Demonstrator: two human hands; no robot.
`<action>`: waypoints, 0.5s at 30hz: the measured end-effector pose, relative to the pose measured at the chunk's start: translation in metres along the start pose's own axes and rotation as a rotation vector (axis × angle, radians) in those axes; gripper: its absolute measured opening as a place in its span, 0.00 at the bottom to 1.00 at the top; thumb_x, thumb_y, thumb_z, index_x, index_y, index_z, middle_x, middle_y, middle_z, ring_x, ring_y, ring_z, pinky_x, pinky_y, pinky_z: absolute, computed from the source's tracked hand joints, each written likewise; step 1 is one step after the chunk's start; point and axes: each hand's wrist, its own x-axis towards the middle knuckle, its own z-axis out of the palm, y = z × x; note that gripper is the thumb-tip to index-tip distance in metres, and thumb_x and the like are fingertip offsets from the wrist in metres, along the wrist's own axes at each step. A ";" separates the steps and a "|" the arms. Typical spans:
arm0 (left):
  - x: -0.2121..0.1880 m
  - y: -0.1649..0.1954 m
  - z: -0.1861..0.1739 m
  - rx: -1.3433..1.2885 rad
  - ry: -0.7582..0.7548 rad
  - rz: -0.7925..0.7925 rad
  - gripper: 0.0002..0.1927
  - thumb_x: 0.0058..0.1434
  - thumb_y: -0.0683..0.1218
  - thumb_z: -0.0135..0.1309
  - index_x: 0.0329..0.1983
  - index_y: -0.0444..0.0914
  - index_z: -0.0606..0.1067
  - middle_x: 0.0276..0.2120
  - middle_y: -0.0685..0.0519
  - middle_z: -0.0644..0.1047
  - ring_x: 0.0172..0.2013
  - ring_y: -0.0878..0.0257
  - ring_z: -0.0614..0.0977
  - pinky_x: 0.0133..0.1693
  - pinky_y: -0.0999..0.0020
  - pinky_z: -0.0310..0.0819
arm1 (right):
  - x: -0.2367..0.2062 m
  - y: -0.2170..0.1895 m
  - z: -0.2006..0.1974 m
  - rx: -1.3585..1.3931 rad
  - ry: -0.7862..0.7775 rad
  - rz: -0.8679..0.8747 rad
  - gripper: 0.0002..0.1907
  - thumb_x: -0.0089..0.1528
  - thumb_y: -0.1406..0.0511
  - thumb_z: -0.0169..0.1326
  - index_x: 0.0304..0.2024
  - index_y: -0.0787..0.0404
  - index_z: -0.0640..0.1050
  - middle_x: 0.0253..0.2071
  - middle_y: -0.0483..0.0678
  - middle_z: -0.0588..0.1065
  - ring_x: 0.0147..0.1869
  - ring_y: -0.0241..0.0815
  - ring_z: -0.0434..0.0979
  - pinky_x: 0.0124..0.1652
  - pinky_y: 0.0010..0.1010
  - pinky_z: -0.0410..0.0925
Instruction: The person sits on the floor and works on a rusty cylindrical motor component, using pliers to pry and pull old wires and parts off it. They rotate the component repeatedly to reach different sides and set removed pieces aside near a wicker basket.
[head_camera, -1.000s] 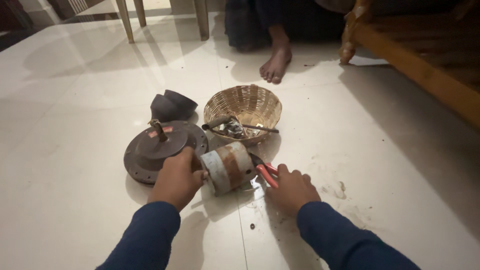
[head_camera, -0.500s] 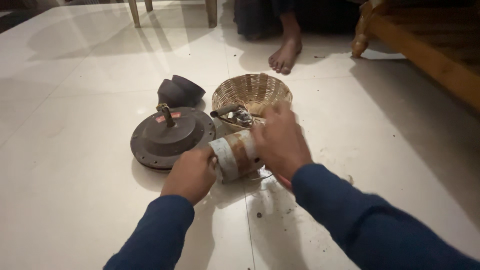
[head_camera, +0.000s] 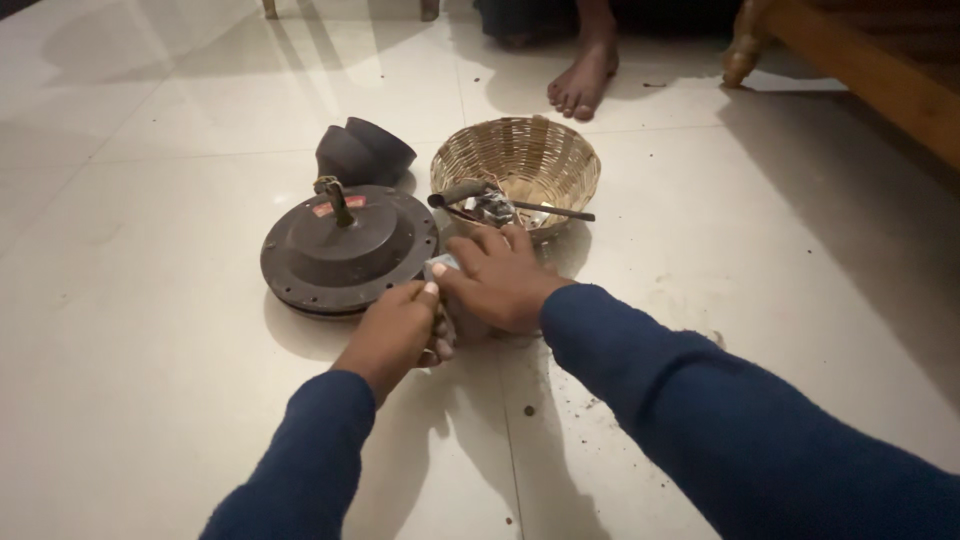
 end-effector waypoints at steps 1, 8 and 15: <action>0.002 -0.002 0.001 -0.044 0.012 -0.024 0.18 0.71 0.52 0.39 0.33 0.36 0.72 0.21 0.52 0.73 0.18 0.63 0.74 0.22 0.67 0.68 | 0.003 0.003 0.004 0.109 -0.035 0.108 0.26 0.70 0.48 0.34 0.67 0.43 0.66 0.73 0.53 0.55 0.78 0.68 0.42 0.69 0.66 0.41; -0.007 0.006 0.010 -0.214 0.060 -0.218 0.26 0.71 0.63 0.39 0.23 0.42 0.62 0.17 0.55 0.66 0.15 0.65 0.65 0.18 0.71 0.59 | 0.006 0.018 0.019 -0.047 -0.040 -0.053 0.23 0.70 0.53 0.32 0.65 0.44 0.67 0.72 0.58 0.56 0.77 0.67 0.43 0.69 0.65 0.33; -0.016 0.017 0.008 -0.270 0.039 -0.356 0.24 0.70 0.64 0.41 0.24 0.46 0.61 0.18 0.62 0.62 0.17 0.70 0.61 0.22 0.74 0.58 | 0.010 0.016 0.024 -0.125 -0.048 -0.045 0.24 0.70 0.53 0.30 0.66 0.43 0.67 0.73 0.56 0.56 0.79 0.64 0.44 0.71 0.62 0.35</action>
